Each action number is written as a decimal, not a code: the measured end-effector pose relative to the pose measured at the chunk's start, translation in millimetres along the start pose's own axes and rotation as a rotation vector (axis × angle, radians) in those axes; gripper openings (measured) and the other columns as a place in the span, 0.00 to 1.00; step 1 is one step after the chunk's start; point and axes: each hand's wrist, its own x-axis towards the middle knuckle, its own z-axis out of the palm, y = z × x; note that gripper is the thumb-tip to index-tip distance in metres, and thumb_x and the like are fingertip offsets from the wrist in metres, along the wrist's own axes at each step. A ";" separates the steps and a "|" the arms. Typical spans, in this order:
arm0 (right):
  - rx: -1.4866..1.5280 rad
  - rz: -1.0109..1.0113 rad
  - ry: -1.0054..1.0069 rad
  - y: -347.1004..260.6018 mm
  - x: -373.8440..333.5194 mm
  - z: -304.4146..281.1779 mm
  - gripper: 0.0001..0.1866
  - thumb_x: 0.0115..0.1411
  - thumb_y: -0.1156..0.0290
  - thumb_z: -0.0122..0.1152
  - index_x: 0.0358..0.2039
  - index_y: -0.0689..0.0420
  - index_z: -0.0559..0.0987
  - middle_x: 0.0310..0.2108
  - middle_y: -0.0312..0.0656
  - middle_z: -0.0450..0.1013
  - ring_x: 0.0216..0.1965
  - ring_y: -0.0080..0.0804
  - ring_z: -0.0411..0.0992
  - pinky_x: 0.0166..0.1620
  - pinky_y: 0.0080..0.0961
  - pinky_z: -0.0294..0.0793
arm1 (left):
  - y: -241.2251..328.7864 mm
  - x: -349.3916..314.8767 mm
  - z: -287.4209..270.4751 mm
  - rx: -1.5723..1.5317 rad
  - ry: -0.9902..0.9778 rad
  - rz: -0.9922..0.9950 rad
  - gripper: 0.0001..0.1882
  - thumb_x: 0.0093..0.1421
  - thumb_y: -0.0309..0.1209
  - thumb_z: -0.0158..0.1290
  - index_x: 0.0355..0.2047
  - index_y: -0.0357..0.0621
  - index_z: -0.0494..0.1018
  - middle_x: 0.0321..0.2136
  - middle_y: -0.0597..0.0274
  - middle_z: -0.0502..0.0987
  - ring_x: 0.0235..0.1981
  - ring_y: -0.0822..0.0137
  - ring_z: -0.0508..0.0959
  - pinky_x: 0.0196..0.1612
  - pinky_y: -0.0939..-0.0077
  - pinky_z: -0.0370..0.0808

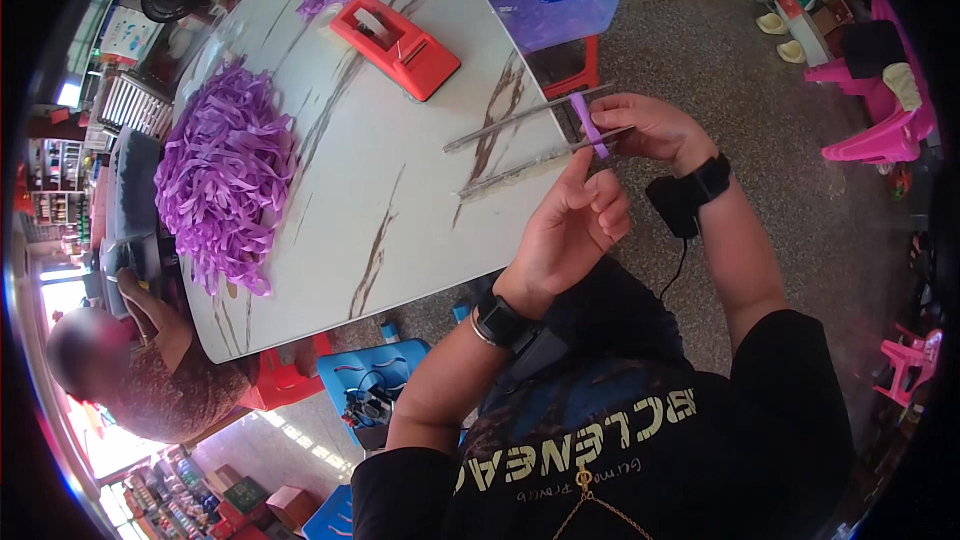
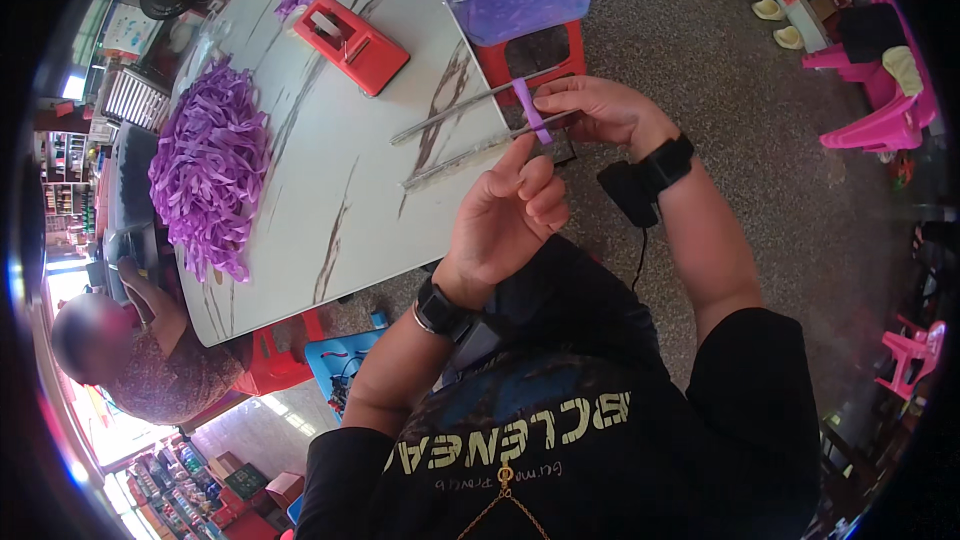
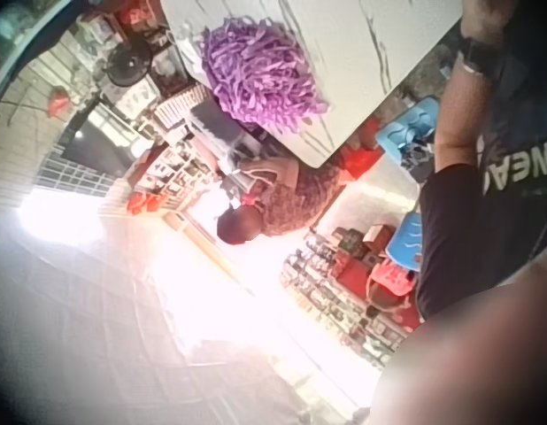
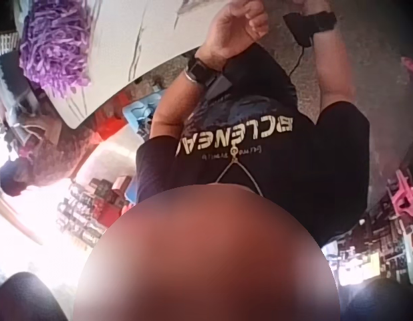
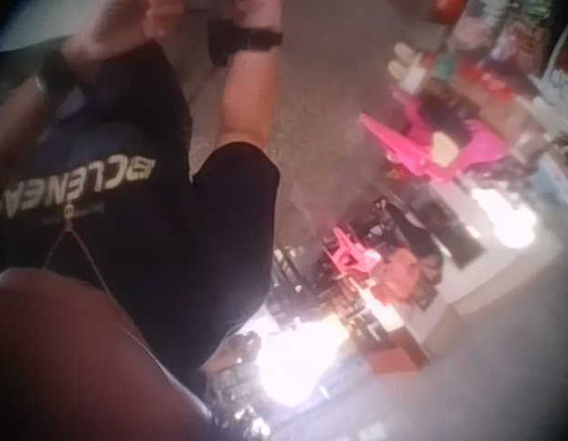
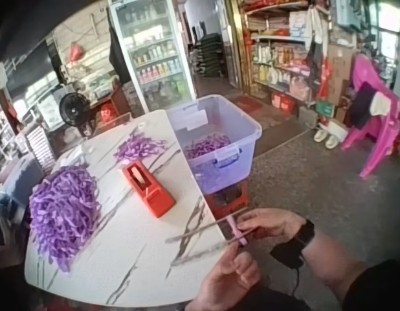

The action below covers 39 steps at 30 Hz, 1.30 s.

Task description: Wrapping purple ribbons around thin sticks to create decorations.

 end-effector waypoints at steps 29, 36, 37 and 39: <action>0.392 -0.026 -0.287 4.7 5.9 13.4 0.14 0.63 0.64 0.45 0.41 0.62 0.69 0.28 0.34 0.67 0.32 0.23 0.66 0.40 0.24 0.67 | 0.1 -4.6 -4.9 0.140 0.008 -0.051 0.15 0.60 0.38 0.41 0.43 0.44 0.62 0.23 0.69 0.61 0.25 0.72 0.64 0.32 0.81 0.63; 0.239 -0.164 0.040 -5.3 -33.4 -11.4 0.14 0.62 0.66 0.46 0.45 0.60 0.70 0.23 0.31 0.67 0.28 0.17 0.64 0.34 0.15 0.63 | 7.6 -23.2 18.8 0.750 0.060 -0.167 0.23 0.62 0.35 0.43 0.57 0.44 0.57 0.28 0.68 0.66 0.30 0.76 0.67 0.36 0.83 0.66; 0.238 -0.156 0.033 -9.3 -41.1 -6.9 0.14 0.62 0.66 0.46 0.45 0.60 0.70 0.23 0.31 0.67 0.28 0.17 0.64 0.34 0.15 0.63 | 13.5 -25.4 23.1 0.747 0.068 -0.161 0.23 0.62 0.35 0.43 0.57 0.44 0.57 0.28 0.68 0.66 0.30 0.76 0.67 0.36 0.83 0.66; -0.354 -0.337 0.188 -21.0 -68.2 2.3 0.19 0.62 0.62 0.47 0.50 0.59 0.69 0.25 0.32 0.70 0.26 0.14 0.63 0.30 0.12 0.60 | 24.2 -20.6 33.3 1.199 0.074 0.021 0.24 0.60 0.28 0.47 0.56 0.43 0.58 0.28 0.69 0.67 0.30 0.79 0.67 0.35 0.85 0.66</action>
